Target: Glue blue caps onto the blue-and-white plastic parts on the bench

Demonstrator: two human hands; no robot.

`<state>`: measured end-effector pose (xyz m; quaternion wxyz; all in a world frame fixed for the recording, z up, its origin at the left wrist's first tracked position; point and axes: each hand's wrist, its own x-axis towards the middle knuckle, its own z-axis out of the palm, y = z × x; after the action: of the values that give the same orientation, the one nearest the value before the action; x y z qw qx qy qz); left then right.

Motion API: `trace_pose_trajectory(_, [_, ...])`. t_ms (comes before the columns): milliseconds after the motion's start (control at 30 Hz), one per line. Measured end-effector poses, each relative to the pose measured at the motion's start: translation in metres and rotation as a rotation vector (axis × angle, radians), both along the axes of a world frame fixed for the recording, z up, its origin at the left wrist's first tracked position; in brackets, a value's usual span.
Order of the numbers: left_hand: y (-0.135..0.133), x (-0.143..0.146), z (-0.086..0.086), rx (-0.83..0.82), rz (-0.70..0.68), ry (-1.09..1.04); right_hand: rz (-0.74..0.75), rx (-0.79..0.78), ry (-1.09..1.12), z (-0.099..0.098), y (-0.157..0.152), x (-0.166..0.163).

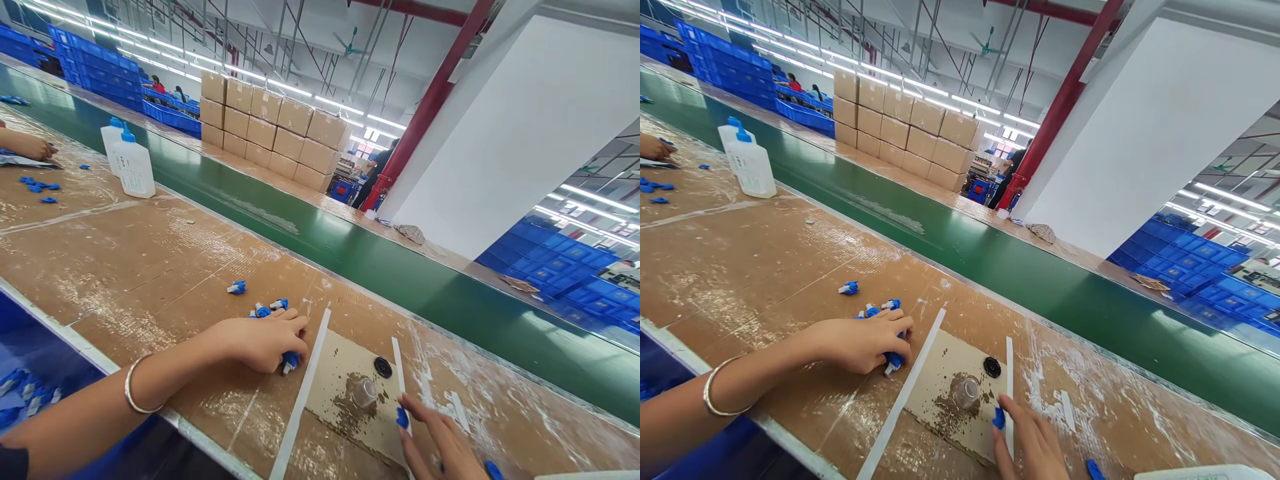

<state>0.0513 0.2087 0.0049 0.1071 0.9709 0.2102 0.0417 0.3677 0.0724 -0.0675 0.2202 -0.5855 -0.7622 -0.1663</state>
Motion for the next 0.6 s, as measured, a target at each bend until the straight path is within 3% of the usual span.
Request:
trace_pose_trajectory(133, [-0.003,0.004,0.002,0.014,0.046,-0.098,0.094,-0.045,0.090,0.014,0.016,-0.036])
trace_pose_trajectory(300, [-0.002,0.006,-0.002,0.125,0.142,-0.040,0.097,-0.087,0.235,0.010,0.024,-0.047])
trace_pose_trajectory(433, [-0.006,0.010,-0.004,0.081,0.091,-0.003,0.073,-0.165,0.590,0.012,0.015,-0.062])
trace_pose_trajectory(500, [-0.011,0.014,-0.003,-0.070,0.076,-0.096,0.060,-0.221,0.940,0.015,0.009,-0.075])
trace_pose_trajectory(600, [-0.019,0.023,-0.005,-0.593,0.082,-0.304,0.075,-0.298,1.505,0.019,0.002,-0.096])
